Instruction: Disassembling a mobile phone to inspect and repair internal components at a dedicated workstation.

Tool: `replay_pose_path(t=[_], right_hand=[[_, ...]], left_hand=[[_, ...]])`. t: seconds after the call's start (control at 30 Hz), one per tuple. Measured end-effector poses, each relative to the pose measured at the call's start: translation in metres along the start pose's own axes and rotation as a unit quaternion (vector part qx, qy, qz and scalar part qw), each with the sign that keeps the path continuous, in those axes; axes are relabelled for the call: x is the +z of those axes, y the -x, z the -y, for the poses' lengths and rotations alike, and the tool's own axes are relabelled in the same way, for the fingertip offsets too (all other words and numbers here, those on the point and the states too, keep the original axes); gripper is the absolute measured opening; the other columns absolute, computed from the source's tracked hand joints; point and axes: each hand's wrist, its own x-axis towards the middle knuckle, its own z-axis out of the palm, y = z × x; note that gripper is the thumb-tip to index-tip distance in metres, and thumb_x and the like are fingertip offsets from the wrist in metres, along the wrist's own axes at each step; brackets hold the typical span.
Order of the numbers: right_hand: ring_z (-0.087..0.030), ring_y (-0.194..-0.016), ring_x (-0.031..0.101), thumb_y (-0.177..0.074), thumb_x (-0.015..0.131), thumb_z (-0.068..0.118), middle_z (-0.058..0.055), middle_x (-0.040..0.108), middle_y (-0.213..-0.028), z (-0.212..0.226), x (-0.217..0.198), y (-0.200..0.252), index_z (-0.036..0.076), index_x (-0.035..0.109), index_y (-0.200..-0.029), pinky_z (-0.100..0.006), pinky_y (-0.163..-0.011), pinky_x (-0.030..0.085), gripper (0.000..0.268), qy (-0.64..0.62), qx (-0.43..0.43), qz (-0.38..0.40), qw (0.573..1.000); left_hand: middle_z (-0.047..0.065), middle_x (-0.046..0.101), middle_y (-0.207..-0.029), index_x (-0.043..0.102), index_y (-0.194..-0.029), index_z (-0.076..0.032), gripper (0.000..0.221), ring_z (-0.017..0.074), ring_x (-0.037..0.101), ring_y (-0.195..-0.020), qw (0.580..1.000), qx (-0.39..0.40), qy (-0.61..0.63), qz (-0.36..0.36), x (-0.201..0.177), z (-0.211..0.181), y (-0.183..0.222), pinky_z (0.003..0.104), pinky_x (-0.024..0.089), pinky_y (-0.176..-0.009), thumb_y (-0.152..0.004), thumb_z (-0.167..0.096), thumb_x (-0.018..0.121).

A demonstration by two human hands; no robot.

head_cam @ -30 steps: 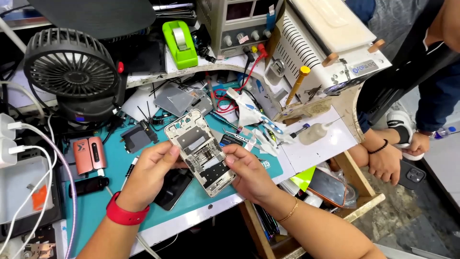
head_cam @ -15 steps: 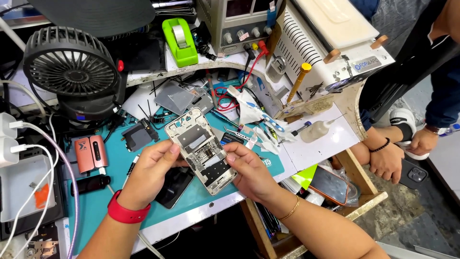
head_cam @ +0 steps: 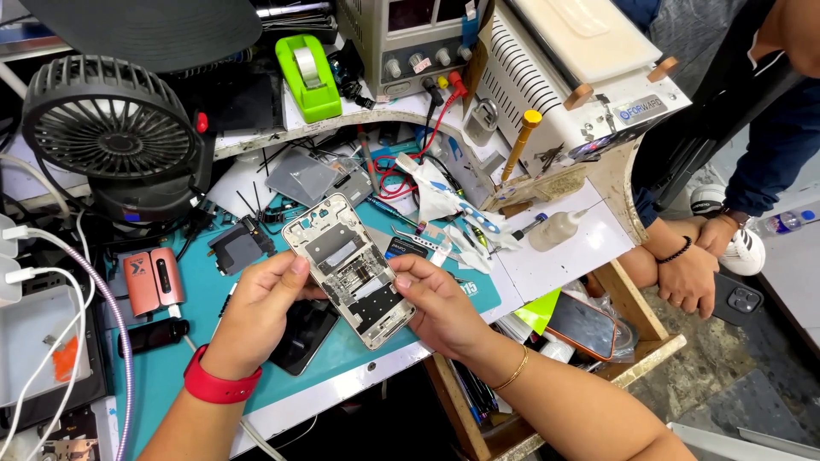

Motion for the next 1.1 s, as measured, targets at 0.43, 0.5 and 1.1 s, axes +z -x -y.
replay_pose_path(t=[0.43,0.5,1.1], right_hand=[[-0.026,-0.097,0.076,-0.101,0.056,0.013,-0.022,0.075,-0.112,-0.002,-0.004,-0.002,-0.006,0.059,-0.132,-0.038,-0.08,0.067,0.036,0.002,0.029,0.029,0.999],[-0.026,-0.1,0.076,-0.102,0.056,0.014,-0.022,0.075,-0.115,-0.012,-0.012,0.002,-0.005,0.058,-0.135,-0.038,-0.082,0.067,0.038,0.001,0.026,0.04,0.999],[-0.033,-0.098,0.076,-0.103,0.052,0.011,-0.03,0.071,-0.116,-0.006,-0.011,-0.003,-0.003,0.053,-0.141,-0.043,-0.079,0.067,0.041,-0.015,0.03,0.048,0.998]], left_hand=[[0.019,0.078,-0.095,0.071,-0.11,0.003,0.036,0.0234,0.076,-0.087,0.996,0.009,0.08,-0.048,-0.01,0.02,-0.004,0.043,0.064,-0.083,-0.109,-0.025,0.048],[0.018,0.078,-0.096,0.07,-0.111,0.002,0.035,0.0224,0.076,-0.088,0.994,0.016,0.095,-0.052,-0.008,0.023,-0.001,0.041,0.064,-0.083,-0.11,-0.026,0.048],[0.024,0.077,-0.094,0.07,-0.106,0.005,0.036,0.0263,0.077,-0.086,0.991,0.045,0.121,-0.034,0.001,0.001,-0.002,0.047,0.064,-0.083,-0.107,-0.023,0.048]])
